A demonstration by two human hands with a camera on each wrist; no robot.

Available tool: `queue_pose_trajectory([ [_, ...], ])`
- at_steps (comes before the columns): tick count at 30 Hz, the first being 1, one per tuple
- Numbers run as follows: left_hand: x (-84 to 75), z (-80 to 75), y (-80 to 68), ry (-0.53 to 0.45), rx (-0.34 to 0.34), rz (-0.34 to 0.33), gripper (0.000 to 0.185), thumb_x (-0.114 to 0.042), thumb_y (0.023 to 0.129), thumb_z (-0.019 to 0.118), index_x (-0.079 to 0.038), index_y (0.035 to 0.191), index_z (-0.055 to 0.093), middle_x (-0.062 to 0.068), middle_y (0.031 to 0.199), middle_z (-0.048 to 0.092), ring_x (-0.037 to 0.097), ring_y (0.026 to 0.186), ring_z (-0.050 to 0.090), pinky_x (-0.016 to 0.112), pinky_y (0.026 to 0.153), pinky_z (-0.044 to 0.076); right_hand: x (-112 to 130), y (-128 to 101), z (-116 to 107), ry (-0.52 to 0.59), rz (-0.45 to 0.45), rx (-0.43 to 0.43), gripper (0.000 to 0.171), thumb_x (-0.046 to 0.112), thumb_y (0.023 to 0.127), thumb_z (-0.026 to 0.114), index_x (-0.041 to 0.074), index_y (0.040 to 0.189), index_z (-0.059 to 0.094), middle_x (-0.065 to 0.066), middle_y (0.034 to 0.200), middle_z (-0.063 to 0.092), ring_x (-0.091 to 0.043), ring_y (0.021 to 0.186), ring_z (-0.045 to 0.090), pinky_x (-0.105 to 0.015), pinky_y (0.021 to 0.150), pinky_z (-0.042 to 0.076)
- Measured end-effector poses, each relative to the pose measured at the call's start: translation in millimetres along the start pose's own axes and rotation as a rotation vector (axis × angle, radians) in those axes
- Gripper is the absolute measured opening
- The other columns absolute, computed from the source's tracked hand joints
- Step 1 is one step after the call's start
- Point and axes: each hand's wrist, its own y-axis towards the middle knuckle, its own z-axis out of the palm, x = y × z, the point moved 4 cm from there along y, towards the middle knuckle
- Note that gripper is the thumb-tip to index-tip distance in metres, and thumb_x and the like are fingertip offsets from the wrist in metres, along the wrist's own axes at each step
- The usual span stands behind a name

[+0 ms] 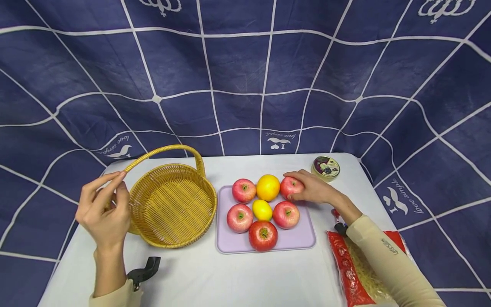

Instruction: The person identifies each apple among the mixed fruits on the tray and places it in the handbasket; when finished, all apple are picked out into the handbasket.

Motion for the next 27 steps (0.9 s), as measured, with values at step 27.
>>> queue_pose_trajectory([
  [27, -0.7, 2.0, 7.2, -0.017, 0.067, 0.016, 0.009, 0.002, 0.084, 0.072, 0.0, 0.087, 0.081, 0.02, 0.093, 0.074, -0.006, 0.053, 0.034, 0.005, 0.055, 0.025, 32.0, -0.1, -21.9, 0.044, -0.014, -0.084, 0.077, 0.061, 0.076, 0.08, 0.035, 0.144, 0.054, 0.003, 0.122, 0.058, -0.018, 0.106, 0.057, -0.047, 0.093, 0.052],
])
